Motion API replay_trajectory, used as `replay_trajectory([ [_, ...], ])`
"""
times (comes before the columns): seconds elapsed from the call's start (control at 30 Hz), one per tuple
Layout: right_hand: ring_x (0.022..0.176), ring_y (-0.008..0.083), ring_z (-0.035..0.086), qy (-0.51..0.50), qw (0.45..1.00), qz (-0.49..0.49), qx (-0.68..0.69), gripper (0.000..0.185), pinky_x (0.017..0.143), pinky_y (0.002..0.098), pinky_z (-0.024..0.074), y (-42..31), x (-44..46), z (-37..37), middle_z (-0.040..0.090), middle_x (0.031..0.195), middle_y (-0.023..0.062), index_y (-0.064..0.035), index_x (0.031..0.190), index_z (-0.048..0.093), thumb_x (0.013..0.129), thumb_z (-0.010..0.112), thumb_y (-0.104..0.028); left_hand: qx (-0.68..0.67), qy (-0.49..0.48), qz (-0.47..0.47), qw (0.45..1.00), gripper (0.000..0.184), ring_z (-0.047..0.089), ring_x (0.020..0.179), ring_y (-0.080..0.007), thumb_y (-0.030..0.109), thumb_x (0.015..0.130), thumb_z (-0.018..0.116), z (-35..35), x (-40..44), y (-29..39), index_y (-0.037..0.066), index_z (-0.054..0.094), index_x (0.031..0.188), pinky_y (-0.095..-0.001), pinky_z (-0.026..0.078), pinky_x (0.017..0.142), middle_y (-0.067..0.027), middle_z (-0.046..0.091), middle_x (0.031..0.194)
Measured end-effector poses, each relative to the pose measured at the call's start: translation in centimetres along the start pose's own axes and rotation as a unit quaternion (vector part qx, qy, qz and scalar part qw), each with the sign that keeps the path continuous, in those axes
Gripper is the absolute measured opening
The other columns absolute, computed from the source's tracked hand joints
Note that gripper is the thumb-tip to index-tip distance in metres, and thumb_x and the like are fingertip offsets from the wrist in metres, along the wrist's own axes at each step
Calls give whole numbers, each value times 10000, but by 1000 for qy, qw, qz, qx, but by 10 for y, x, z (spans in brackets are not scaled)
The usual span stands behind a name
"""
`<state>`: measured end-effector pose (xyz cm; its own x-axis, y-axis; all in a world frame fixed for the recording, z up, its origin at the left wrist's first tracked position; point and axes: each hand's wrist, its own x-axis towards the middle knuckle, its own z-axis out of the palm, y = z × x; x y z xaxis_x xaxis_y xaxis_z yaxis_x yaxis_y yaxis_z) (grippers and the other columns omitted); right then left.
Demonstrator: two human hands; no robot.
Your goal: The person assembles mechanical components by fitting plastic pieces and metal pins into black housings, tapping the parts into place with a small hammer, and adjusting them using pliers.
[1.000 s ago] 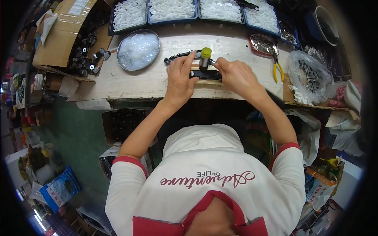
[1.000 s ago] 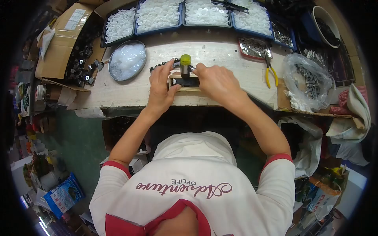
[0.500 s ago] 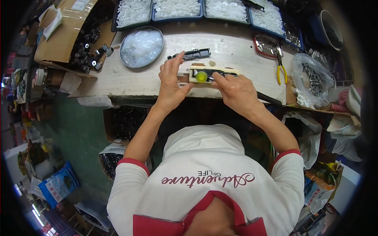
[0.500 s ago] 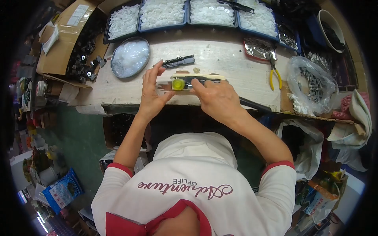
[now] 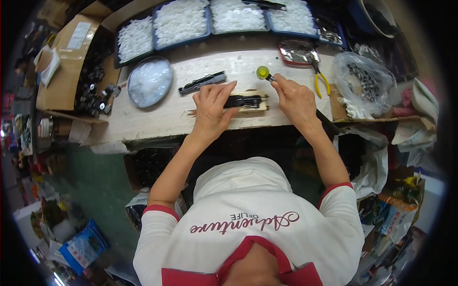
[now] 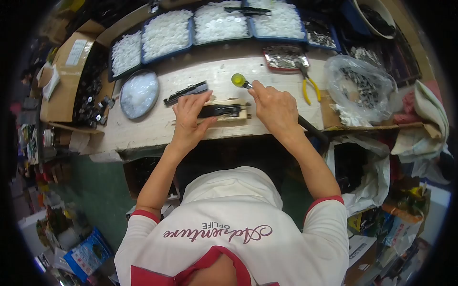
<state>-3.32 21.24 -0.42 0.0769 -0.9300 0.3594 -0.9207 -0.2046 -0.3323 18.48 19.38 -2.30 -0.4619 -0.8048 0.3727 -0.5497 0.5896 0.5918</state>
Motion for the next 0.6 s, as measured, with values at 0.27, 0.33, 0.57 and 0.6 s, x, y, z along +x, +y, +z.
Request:
replay_trajectory([
  [0.27, 850, 257, 522, 50, 990, 54, -121, 198, 728, 392, 381, 70, -17, -9, 554, 881, 103, -83, 898, 567, 794, 602, -249, -112, -15, 22, 993, 384, 505, 894, -205, 23, 740, 631, -2, 15, -2, 50, 572, 1118, -324, 379, 807, -82, 560, 968],
  [0.33, 872, 263, 512, 69, 981, 72, -168, 224, 724, 408, 377, 89, -13, -17, 544, 897, 103, -69, 891, 567, 786, 606, -263, -240, 13, -36, 970, 374, 559, 906, -209, 30, 828, 554, -10, 16, -12, 27, 508, 1200, -306, 477, 779, -122, 552, 1043],
  [0.57, 852, 267, 502, 26, 949, 85, -303, 198, 720, 436, 367, 115, -9, 0, 530, 854, 111, -40, 853, 561, 760, 581, -213, -687, 28, -275, 672, 359, 620, 798, -226, 127, 904, 481, -23, 11, 0, 37, 397, 1241, -323, 550, 601, -130, 561, 984],
  [0.6, 816, 291, 502, 35, 953, 89, -289, 146, 702, 426, 380, 114, -8, -1, 522, 833, 127, -26, 813, 543, 754, 562, -157, -659, 54, -295, 690, 325, 614, 700, -179, 194, 915, 492, -22, 10, 7, 48, 414, 1194, -282, 533, 543, -90, 560, 874],
])
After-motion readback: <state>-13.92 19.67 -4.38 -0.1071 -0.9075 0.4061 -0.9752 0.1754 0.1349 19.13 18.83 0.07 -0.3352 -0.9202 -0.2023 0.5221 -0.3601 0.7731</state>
